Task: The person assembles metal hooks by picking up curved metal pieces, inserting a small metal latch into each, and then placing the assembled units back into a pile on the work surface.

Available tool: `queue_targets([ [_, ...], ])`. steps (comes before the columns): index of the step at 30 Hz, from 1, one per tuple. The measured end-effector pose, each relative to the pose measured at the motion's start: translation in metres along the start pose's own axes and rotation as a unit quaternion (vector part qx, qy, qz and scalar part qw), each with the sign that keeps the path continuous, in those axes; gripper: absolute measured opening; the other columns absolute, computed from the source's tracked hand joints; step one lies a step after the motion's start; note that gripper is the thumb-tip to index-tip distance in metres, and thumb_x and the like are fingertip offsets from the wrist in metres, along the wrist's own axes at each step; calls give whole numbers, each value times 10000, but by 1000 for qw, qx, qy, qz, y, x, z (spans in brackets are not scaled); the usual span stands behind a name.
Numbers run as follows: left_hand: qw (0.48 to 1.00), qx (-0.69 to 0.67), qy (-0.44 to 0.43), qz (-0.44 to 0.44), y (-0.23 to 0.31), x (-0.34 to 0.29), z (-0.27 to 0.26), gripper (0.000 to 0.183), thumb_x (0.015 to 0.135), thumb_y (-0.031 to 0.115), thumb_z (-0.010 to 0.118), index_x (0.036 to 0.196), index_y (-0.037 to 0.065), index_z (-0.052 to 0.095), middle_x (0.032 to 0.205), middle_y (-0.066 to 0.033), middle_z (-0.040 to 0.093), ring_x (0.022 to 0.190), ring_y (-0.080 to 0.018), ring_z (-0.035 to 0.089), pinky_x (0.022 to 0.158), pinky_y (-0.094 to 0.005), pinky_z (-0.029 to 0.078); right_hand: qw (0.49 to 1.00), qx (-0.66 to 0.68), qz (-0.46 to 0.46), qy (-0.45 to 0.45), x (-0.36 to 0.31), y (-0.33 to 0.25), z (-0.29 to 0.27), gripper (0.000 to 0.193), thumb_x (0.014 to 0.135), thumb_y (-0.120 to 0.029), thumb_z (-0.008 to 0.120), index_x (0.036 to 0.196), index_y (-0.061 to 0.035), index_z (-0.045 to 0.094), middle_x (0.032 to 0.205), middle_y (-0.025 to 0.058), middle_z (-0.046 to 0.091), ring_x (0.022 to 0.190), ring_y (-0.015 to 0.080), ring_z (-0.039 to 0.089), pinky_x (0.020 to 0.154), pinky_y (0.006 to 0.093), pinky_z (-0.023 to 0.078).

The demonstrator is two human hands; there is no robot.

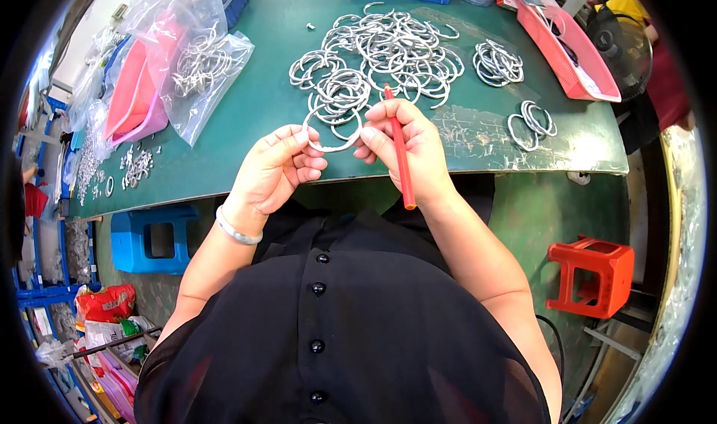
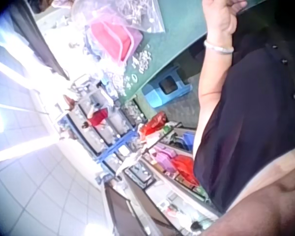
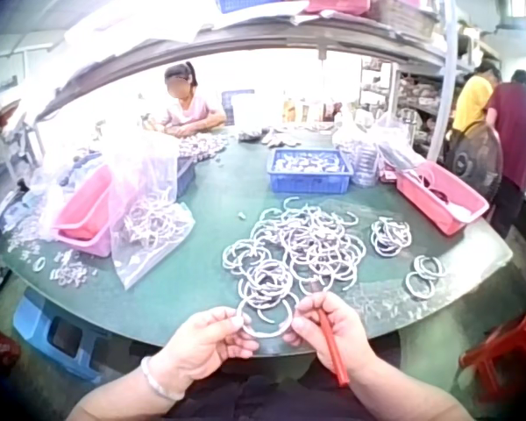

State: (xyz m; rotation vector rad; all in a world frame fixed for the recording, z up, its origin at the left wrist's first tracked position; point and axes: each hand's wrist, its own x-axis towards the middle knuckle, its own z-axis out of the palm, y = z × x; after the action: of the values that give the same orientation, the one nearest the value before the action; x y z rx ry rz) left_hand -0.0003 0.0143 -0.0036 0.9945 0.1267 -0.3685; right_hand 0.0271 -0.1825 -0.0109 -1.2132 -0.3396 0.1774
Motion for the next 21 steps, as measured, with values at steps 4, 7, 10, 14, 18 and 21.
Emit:
queue_targets([
  [4,1000,-2,4,-3,-1,0,0,152,863,169,513,905,27,549,785,-53,586,680,-132,594,604,-236,494,1000,7,4,2,0,0,0,156,818,-14,540,961,-13,476,753,75,583,645,131,581,572,223,457],
  [7,1000,1,2,1,-1,0,1,152,863,167,512,909,27,549,783,-54,587,678,-132,595,603,-236,494,1000,7,6,4,0,0,0,158,815,-12,545,958,-14,478,753,75,583,642,132,581,568,223,456],
  [10,1000,13,8,1,1,-1,2,150,862,162,510,915,27,550,780,-55,587,679,-133,595,604,-236,494,1000,5,7,6,0,0,0,160,813,-10,549,957,-16,478,753,74,583,641,131,581,564,223,456],
  [14,1000,16,7,10,0,-1,2,154,863,158,507,925,24,549,781,-58,590,684,-138,598,608,-242,495,1000,5,9,5,0,1,0,161,811,-5,550,955,-19,479,751,70,583,642,128,581,564,221,457],
  [18,999,36,12,27,0,-1,3,163,867,162,503,928,20,552,772,-59,593,684,-141,600,610,-245,495,1000,7,8,2,0,1,0,158,811,-5,550,952,-19,479,753,68,583,646,127,581,566,220,458],
  [21,999,36,8,41,-2,0,1,169,870,167,497,926,18,553,758,-57,595,669,-135,597,602,-240,491,1000,-3,1,2,-1,1,0,157,813,-8,549,953,-16,479,765,65,582,651,127,583,568,219,459],
])
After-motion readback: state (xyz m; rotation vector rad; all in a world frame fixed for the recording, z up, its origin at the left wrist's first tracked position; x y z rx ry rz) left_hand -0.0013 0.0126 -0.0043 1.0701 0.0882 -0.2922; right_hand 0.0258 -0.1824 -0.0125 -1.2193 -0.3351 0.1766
